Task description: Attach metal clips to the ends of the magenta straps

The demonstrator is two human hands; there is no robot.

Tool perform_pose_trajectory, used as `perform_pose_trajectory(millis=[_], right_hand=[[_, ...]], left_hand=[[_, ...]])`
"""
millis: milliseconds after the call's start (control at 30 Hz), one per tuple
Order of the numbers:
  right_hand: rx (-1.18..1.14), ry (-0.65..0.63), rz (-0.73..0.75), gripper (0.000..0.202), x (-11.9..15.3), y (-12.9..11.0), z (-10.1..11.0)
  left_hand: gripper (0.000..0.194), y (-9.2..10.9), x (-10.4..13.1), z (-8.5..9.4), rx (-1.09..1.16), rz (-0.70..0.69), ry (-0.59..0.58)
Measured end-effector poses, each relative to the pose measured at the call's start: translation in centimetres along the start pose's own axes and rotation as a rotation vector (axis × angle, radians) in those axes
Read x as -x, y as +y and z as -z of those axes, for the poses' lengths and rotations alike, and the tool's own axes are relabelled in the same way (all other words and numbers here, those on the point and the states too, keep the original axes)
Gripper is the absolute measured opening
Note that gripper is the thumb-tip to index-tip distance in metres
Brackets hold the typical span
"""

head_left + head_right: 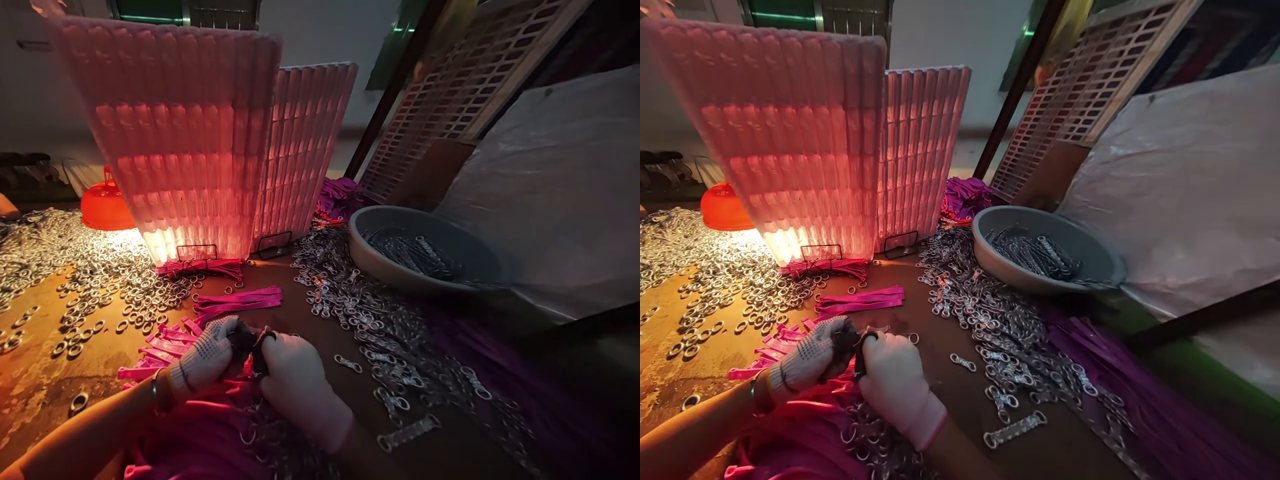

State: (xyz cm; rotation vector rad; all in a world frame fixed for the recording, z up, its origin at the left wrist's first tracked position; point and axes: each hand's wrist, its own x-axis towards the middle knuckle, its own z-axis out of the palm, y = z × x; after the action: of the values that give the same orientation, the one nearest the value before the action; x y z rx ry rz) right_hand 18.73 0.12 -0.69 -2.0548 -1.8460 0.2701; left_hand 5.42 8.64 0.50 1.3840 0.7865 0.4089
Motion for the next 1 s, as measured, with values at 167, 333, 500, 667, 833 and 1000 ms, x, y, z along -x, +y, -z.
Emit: perform_pose_trajectory(millis=[167, 333, 500, 667, 833, 1000], right_hand=[[-0.648, 0.157, -0.128, 0.021, -0.9, 3.7, -2.1], [-0.219, 0.228, -0.185, 0.036, -4.8, 9.2, -3.9], [-0.047, -0.047, 0.138, 0.026, -10.0, 10.2, -6.2], [0.085, -0.182, 0.249, 0.027, -12.4, 8.2, -7.5], [0.124, -0.219, 0.252, 0.02, -12.2, 7.4, -5.3], [0.022, -0.207, 0.372, 0.015, -9.0, 4.7, -0.2]], left_hand=[[0.027, 1.2, -4.3, -0.5, -0.039, -0.042, -0.065], [0.021, 1.2, -9.1, 2.3, 0.163, -0.031, 0.097], [0.02, -0.1, -9.3, 5.2, 0.428, 0.098, 0.14], [0.018, -1.8, -6.5, 5.9, 0.401, 0.211, 0.199], [0.026, -3.6, -5.1, 6.0, 0.326, 0.386, 0.114], [0.013, -4.5, -5.9, 5.9, 0.603, 0.367, 0.138]])
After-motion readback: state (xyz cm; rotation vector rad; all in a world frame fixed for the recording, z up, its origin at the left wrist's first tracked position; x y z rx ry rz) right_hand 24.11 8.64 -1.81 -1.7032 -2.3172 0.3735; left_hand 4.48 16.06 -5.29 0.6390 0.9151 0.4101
